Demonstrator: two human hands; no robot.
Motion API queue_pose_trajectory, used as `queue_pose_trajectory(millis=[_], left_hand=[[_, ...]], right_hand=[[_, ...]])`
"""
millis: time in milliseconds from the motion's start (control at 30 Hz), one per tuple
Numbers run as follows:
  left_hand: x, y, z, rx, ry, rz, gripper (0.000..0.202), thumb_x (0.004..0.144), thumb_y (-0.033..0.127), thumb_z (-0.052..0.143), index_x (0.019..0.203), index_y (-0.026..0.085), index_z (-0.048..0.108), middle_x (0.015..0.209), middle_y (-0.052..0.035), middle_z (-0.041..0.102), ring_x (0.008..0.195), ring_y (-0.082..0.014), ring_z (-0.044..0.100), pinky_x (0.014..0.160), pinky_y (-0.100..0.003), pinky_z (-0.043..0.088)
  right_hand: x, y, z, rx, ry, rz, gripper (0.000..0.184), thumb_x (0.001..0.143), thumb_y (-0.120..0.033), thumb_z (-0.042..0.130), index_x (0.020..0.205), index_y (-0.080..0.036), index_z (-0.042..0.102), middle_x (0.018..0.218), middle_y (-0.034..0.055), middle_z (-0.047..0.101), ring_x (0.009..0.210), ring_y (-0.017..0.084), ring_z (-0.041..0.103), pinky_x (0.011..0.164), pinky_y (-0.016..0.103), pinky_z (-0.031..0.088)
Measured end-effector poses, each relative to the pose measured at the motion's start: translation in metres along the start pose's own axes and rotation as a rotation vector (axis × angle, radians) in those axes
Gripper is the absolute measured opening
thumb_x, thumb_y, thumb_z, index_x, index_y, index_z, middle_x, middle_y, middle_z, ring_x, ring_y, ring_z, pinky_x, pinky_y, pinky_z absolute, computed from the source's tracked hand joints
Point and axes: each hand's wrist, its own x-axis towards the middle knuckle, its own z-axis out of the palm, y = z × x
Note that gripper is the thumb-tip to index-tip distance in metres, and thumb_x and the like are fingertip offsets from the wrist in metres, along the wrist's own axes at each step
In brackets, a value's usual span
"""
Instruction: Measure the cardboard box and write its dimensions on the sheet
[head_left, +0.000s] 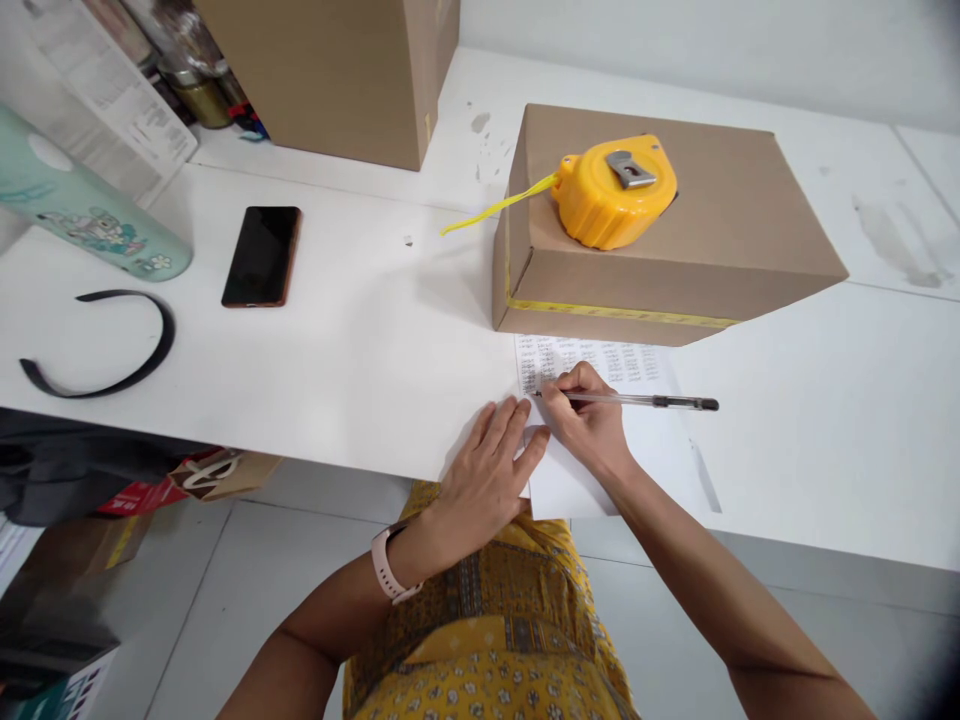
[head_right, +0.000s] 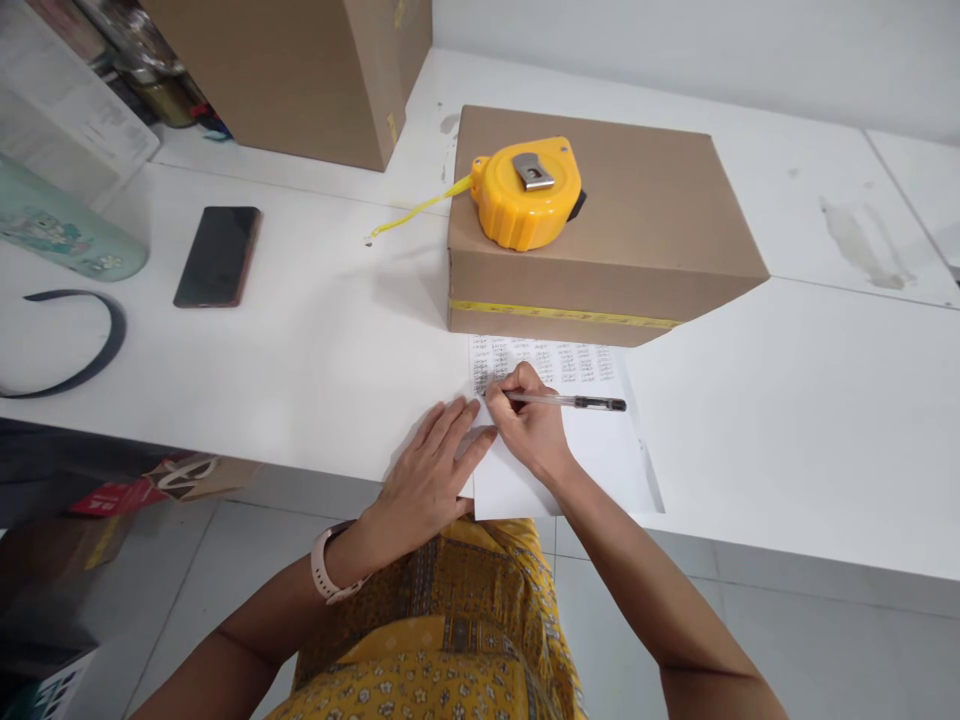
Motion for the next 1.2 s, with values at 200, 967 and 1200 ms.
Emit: queue_pose_trajectory(millis=[200,967,1200], left_hand=[[-0.0004,-0.0001,0.0012,-0.002,0.003,-0.005,0.082,0.087,0.044,0.076,0.152,0.009,0.041,0.165,-0.028,0.036,0.156,-0.0416,0.032,0.126,-0.059,0.03],[-0.0001,0.0001,-0.0001,-0.002,0.002,-0.004,0.08,0.089,0.043,0.075,0.152,0.009,0.041,0.165,-0.0281,0.036,0.156,-0.0414,0.032,0.126,-0.059,0.031],[0.0001,0.0001,-0.0004,0.004,-0.001,-0.002,0.083,0.087,0.044,0.077,0.153,0.008,0.041,0.165,-0.0282,0.036,0.156,-0.0421,0.032,0.126,-0.059,0.031]], right_hand=[[-0.0005,-0.0017,0.0,0.004,0.003,0.001,0.025,0.086,-0.023,0.065,0.069,-0.024,0.046,0.061,-0.0057,0.047,0.057,0.012,0.043,0.055,0.028,0.035],[-0.0004,-0.0001,0.0003,0.026,0.014,0.02,0.026,0.086,-0.026,0.066,0.07,-0.024,0.046,0.062,-0.0057,0.049,0.059,0.012,0.044,0.057,0.029,0.036],[-0.0005,-0.0007,0.0001,0.02,0.015,0.017,0.025,0.086,-0.025,0.066,0.07,-0.024,0.046,0.061,-0.0058,0.048,0.057,0.012,0.043,0.055,0.029,0.034]])
